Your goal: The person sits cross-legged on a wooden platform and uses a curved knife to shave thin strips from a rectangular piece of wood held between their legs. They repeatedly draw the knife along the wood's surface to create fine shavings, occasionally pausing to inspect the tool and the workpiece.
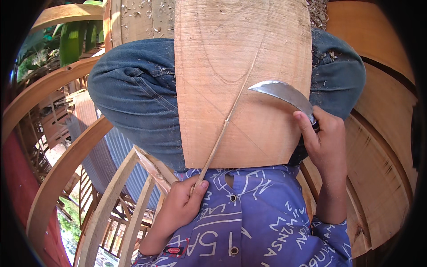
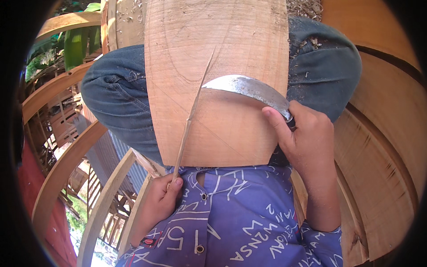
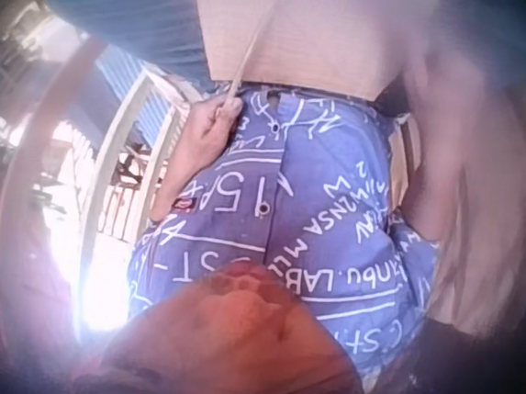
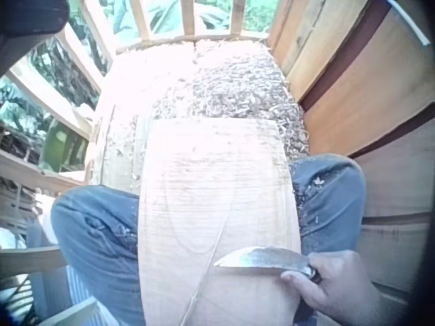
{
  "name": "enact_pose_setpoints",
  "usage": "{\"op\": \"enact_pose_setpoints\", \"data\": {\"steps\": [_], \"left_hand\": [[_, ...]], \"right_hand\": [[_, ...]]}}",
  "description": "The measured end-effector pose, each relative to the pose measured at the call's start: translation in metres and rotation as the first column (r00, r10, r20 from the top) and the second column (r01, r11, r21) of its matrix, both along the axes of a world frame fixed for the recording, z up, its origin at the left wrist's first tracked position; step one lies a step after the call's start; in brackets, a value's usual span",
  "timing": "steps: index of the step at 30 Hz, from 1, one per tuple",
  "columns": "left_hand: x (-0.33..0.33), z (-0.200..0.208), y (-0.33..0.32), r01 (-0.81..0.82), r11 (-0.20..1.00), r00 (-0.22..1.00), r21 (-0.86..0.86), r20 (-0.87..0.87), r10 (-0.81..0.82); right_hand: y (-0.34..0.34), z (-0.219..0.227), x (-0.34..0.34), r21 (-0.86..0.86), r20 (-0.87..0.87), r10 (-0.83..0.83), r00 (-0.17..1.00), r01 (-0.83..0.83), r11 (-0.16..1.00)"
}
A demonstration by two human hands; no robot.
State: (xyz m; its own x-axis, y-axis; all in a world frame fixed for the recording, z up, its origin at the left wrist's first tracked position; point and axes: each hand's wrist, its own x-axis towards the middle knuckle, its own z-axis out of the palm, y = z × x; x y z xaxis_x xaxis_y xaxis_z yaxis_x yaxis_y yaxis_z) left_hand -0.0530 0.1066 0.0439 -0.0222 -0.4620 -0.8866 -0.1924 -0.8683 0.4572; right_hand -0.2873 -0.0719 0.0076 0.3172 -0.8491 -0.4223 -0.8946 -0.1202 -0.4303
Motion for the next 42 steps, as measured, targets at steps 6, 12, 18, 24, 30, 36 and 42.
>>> {"op": "enact_pose_setpoints", "data": {"steps": [6, 12, 18, 24, 30, 36, 42], "left_hand": [[-0.004, 0.0, 0.004, -0.014, 0.998, 0.999, -0.061, 0.038, 0.016], [0.003, -0.016, 0.02, -0.09, 0.993, 0.991, -0.075, -0.109, 0.081], [0.005, -0.018, 0.022, -0.051, 0.99, 0.99, -0.129, -0.141, 0.033], [0.004, -0.016, 0.027, -0.039, 0.988, 0.995, -0.147, -0.097, 0.025], [0.0, -0.013, 0.018, 0.05, 0.973, 0.999, -0.226, 0.027, -0.045], [0.005, -0.022, 0.028, -0.181, 0.948, 0.982, -0.262, -0.093, 0.162], [0.007, -0.033, 0.039, -0.245, 0.927, 0.969, -0.285, -0.099, 0.226]], "right_hand": [[0.004, 0.003, 0.003, 0.103, 0.162, -0.14, 0.977, 0.124, 0.987], [-0.006, 0.006, 0.033, 0.453, 0.44, -0.407, 0.801, 0.193, 0.87], [-0.01, -0.001, 0.064, 0.598, 0.631, -0.525, 0.572, 0.073, 0.798], [-0.013, -0.006, 0.064, 0.565, 0.661, -0.524, 0.537, 0.103, 0.818], [-0.014, -0.003, 0.059, 0.555, 0.671, -0.531, 0.517, 0.124, 0.822], [-0.017, -0.003, 0.046, 0.558, 0.598, -0.533, 0.599, 0.167, 0.813], [-0.009, -0.014, 0.044, 0.489, 0.662, -0.408, 0.629, 0.052, 0.871]]}}
